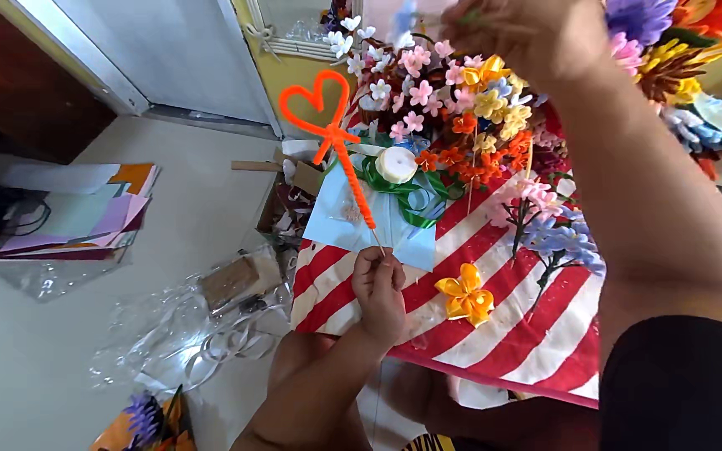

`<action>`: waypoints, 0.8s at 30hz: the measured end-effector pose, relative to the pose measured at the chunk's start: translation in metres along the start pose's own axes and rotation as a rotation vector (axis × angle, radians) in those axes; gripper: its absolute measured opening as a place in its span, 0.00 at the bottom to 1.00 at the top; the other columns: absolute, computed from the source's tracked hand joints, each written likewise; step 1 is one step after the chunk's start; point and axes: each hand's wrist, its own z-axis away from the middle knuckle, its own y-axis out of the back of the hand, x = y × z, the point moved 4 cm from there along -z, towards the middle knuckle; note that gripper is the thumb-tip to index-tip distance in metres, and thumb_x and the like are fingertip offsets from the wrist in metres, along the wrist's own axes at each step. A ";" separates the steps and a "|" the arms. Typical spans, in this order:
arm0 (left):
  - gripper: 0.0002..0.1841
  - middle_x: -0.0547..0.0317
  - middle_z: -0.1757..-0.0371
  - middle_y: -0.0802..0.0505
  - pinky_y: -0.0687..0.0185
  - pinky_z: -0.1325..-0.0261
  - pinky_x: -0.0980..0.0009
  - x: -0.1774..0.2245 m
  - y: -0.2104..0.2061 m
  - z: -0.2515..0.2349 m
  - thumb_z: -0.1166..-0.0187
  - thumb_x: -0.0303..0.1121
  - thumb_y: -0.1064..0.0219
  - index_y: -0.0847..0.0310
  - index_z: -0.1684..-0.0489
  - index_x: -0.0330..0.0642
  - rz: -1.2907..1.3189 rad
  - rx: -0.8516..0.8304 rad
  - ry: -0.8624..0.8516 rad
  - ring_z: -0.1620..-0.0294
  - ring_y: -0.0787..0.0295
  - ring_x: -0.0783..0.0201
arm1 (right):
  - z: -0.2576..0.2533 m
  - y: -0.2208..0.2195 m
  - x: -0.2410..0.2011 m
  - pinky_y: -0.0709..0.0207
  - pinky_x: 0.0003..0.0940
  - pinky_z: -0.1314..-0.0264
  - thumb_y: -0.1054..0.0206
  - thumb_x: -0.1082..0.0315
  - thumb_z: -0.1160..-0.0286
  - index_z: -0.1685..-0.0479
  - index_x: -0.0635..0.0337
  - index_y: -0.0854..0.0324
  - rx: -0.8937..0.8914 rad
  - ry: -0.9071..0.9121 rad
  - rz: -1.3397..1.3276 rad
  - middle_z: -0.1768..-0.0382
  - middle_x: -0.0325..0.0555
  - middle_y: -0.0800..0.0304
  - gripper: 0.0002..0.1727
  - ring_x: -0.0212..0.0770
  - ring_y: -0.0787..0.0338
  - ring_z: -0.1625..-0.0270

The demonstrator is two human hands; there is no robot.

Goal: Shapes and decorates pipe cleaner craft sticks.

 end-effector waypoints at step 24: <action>0.10 0.67 0.75 0.15 0.24 0.72 0.84 -0.003 -0.002 -0.001 0.15 0.21 0.49 0.21 0.55 0.40 -0.040 0.000 -0.033 0.79 0.22 0.79 | 0.026 -0.064 -0.007 0.20 0.67 0.50 0.40 0.70 0.17 0.55 0.74 0.15 -0.385 0.035 0.941 0.61 0.66 0.11 0.13 0.66 0.09 0.55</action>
